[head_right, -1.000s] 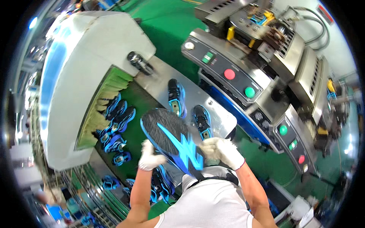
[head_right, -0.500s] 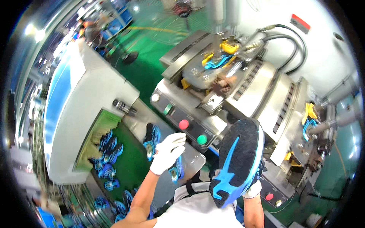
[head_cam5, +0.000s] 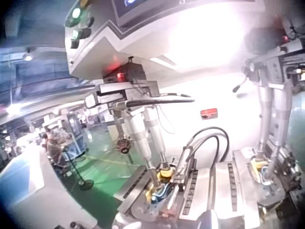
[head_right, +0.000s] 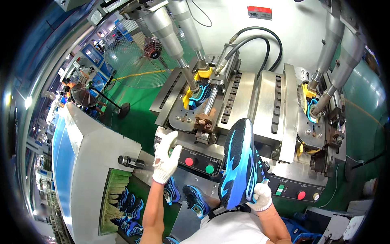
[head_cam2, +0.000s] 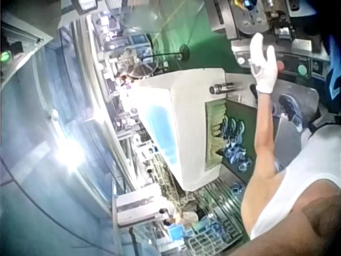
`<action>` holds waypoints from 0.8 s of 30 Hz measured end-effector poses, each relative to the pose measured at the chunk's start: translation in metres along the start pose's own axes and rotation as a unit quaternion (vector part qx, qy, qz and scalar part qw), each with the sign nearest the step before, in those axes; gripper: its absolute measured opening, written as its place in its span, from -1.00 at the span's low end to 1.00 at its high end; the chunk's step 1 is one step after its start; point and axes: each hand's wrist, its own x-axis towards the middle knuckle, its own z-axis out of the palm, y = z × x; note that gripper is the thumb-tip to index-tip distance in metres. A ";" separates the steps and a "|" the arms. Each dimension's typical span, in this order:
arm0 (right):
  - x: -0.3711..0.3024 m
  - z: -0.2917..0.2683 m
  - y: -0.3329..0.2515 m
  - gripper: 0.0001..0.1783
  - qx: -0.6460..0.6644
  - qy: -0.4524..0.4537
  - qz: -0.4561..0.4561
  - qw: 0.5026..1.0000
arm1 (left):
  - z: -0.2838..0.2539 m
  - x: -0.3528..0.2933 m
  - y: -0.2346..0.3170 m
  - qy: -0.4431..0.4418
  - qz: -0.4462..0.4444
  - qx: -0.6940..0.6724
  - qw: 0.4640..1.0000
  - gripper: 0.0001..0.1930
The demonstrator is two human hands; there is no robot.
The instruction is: The person picks up pairs of blue and black shoes from a conveyor belt, places them individually into a pressing machine one at a time, and then returns them to the conveyor belt.
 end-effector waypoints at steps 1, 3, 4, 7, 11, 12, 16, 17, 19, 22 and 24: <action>0.001 0.007 -0.002 -0.50 0.149 -0.021 0.016 0.989 | 0.002 0.011 -0.004 0.002 0.045 0.024 0.999 -0.57; -0.001 0.031 -0.018 -0.49 0.232 0.047 0.059 0.970 | 0.017 0.031 -0.017 -0.002 0.098 0.058 0.993 -0.62; -0.002 0.027 -0.017 -0.48 0.127 0.054 0.033 0.990 | 0.027 0.042 -0.031 0.003 0.127 0.044 0.991 -0.63; -0.009 -0.002 -0.010 -0.48 -0.366 0.032 -0.120 0.922 | 0.053 0.075 -0.052 -0.011 0.147 0.040 0.988 -0.63; -0.001 0.009 -0.014 -0.73 0.049 -0.096 -0.008 0.994 | 0.091 0.125 -0.099 -0.048 0.126 0.080 0.988 -0.56; -0.002 0.009 -0.006 -0.69 0.126 -0.082 0.043 0.988 | 0.101 0.140 -0.117 -0.084 0.102 0.111 0.985 -0.52; 0.002 0.006 -0.010 -0.67 0.170 0.052 0.140 0.974 | 0.150 0.199 -0.132 -0.170 -0.042 0.215 0.961 -0.23; 0.001 0.006 -0.016 -0.68 0.145 0.082 0.149 0.975 | 0.160 0.215 -0.125 -0.182 -0.065 0.246 0.950 -0.16; -0.006 0.010 -0.027 -0.72 0.093 0.123 0.166 0.974 | 0.189 0.238 -0.126 -0.088 -0.090 0.294 0.948 -0.01; -0.013 0.009 -0.039 -0.76 0.039 0.165 0.176 0.970 | 0.212 0.284 -0.143 -0.096 -0.050 0.343 0.933 -0.24; -0.011 0.010 -0.043 -0.79 0.022 0.187 0.183 0.965 | 0.206 0.299 -0.147 -0.151 -0.020 0.289 0.945 -0.38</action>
